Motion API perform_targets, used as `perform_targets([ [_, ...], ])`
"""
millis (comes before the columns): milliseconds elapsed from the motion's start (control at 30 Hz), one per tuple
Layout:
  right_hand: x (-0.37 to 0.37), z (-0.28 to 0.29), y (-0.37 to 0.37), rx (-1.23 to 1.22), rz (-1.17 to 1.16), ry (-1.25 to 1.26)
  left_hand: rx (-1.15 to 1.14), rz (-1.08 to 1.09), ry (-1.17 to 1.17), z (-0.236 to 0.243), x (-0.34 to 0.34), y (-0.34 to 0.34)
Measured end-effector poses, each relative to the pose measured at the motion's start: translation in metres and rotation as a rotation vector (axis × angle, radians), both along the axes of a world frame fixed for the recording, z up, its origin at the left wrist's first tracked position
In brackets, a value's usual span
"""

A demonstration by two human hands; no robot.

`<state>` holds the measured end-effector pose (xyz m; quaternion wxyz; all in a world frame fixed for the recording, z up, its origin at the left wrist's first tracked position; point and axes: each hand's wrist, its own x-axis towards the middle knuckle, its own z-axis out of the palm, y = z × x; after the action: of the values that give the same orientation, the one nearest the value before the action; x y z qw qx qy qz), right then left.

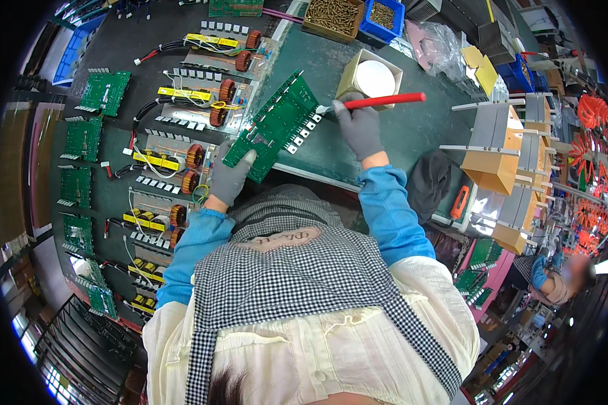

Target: Applying white paste to components on green circuit boards using a brush.

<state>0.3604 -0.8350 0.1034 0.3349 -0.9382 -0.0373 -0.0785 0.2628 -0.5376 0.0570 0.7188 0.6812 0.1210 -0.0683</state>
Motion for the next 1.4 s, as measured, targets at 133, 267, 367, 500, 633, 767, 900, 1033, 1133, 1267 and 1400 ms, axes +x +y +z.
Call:
perform_targets([
  [133,-0.005,0.002,-0.008,0.022,-0.007,0.001,0.097,-0.025,-0.042,0.002,0.0,0.002],
  [267,-0.01,0.009,0.0,0.131,-0.018,0.024,0.029,0.0,-0.016,0.002,-0.001,0.0],
  [367,-0.014,0.002,-0.001,0.083,0.007,0.027,-0.004,0.016,-0.012,0.0,-0.002,-0.002],
  [500,-0.018,0.019,-0.002,0.144,-0.025,0.099,0.088,0.0,-0.026,-0.002,-0.003,0.002],
  [633,-0.018,0.002,0.008,0.143,0.109,-0.11,-0.014,0.028,-0.001,0.001,-0.002,-0.002],
  [767,-0.026,0.013,0.004,0.154,0.054,0.04,0.092,0.007,-0.052,-0.004,-0.003,0.001],
  [900,-0.024,0.0,0.01,0.117,0.123,-0.156,0.065,0.017,-0.035,-0.006,-0.004,-0.001],
  [1033,-0.032,0.003,0.006,0.112,0.09,-0.053,0.181,0.009,-0.06,0.004,-0.005,-0.002],
  [1133,-0.033,0.008,0.008,0.248,0.036,-0.025,0.121,0.01,-0.055,-0.004,-0.008,-0.003],
  [1267,-0.037,-0.001,0.004,0.105,0.095,-0.09,0.064,0.043,-0.036,-0.002,-0.009,-0.005],
  [1400,-0.043,0.016,0.009,0.285,0.023,0.01,0.01,0.061,0.014,0.003,-0.011,-0.006],
])
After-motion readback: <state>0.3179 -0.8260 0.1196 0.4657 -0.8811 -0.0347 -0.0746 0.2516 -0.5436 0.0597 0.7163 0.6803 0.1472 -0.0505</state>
